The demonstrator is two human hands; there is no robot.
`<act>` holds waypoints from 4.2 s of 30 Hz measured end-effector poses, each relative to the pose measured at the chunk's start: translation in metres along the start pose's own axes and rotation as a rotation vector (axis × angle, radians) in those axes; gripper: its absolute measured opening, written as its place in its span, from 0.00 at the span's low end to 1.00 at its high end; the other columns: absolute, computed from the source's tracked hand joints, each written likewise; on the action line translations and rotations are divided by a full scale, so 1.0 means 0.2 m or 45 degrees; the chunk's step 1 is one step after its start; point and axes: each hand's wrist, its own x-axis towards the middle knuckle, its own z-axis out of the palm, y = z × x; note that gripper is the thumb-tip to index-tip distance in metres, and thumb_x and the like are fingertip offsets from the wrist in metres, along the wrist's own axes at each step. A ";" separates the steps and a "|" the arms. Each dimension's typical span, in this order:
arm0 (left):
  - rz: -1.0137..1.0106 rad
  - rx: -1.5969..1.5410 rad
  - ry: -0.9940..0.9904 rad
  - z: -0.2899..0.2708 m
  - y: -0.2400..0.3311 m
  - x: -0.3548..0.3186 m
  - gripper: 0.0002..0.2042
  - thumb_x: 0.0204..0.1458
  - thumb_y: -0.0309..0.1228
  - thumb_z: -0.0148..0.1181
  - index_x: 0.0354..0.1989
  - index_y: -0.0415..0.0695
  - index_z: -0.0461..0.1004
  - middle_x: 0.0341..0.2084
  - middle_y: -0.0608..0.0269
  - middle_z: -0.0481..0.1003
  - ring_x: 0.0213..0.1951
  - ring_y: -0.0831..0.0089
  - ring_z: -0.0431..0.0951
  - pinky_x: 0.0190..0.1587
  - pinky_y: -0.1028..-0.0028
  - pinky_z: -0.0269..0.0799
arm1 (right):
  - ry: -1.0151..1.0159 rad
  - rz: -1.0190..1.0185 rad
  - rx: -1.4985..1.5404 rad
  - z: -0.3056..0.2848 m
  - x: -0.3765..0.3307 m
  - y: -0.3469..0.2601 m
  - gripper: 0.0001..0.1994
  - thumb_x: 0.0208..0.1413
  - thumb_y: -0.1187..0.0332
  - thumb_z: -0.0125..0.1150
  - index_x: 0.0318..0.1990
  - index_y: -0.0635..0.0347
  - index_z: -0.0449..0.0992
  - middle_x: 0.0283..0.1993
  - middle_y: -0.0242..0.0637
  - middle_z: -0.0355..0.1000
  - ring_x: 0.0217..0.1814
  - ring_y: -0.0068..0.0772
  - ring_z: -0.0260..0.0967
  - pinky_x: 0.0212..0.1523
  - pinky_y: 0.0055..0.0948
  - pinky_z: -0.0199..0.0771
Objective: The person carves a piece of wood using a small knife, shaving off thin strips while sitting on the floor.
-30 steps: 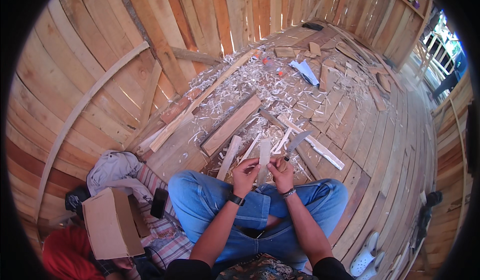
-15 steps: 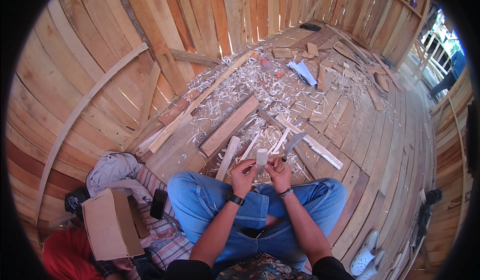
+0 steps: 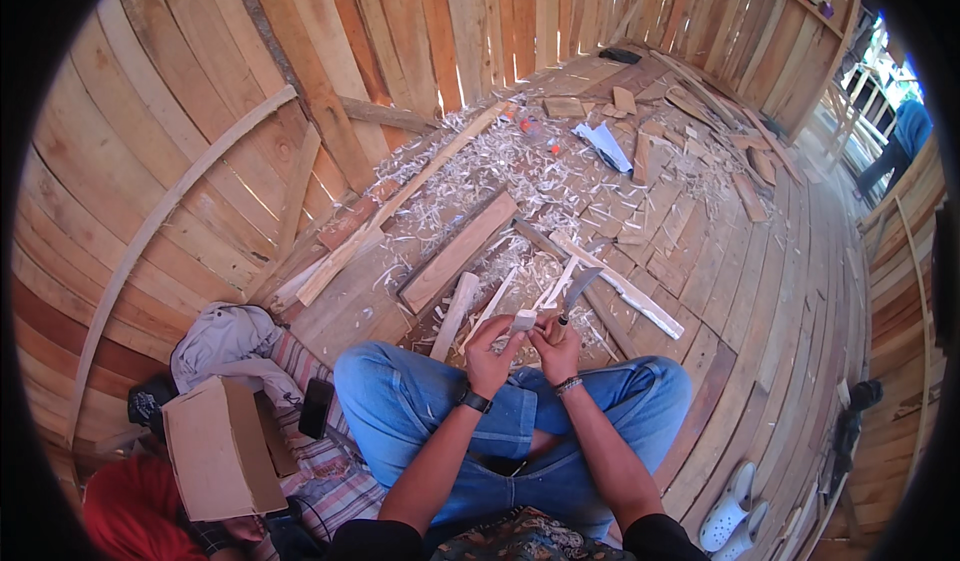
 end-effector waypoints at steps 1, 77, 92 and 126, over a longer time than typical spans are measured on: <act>0.019 0.032 -0.020 0.00 0.01 0.00 0.14 0.47 0.22 0.66 0.44 0.37 0.77 0.40 0.55 0.77 0.43 0.67 0.78 0.44 0.72 0.75 | 0.014 0.000 -0.036 0.00 0.00 0.00 0.13 0.50 0.85 0.59 0.32 0.60 0.60 0.46 0.48 0.74 0.48 0.31 0.72 0.49 0.27 0.74; 0.040 0.377 -0.292 -0.04 0.01 -0.06 0.18 0.53 0.23 0.55 0.53 0.36 0.67 0.48 0.47 0.71 0.48 0.52 0.75 0.49 0.66 0.74 | -0.481 0.601 -0.780 -0.03 -0.19 -0.69 0.19 0.67 0.56 0.44 0.35 0.63 0.72 0.15 0.27 0.62 0.14 0.19 0.60 0.15 0.24 0.59; 0.029 0.341 -0.322 -0.04 0.02 -0.06 0.18 0.52 0.23 0.57 0.53 0.36 0.68 0.49 0.48 0.71 0.49 0.53 0.75 0.48 0.67 0.75 | -0.592 -0.051 -1.399 -0.03 -0.16 -0.72 0.20 0.66 0.60 0.42 0.32 0.67 0.75 0.21 0.51 0.72 0.25 0.51 0.73 0.31 0.43 0.71; -0.703 1.709 -0.291 -0.18 -0.66 0.36 0.23 0.56 0.38 0.51 0.58 0.39 0.64 0.55 0.47 0.66 0.55 0.49 0.69 0.51 0.53 0.71 | -0.528 0.050 -1.513 -0.14 -0.13 -0.76 0.20 0.64 0.59 0.45 0.28 0.68 0.72 0.26 0.60 0.71 0.32 0.65 0.69 0.37 0.55 0.68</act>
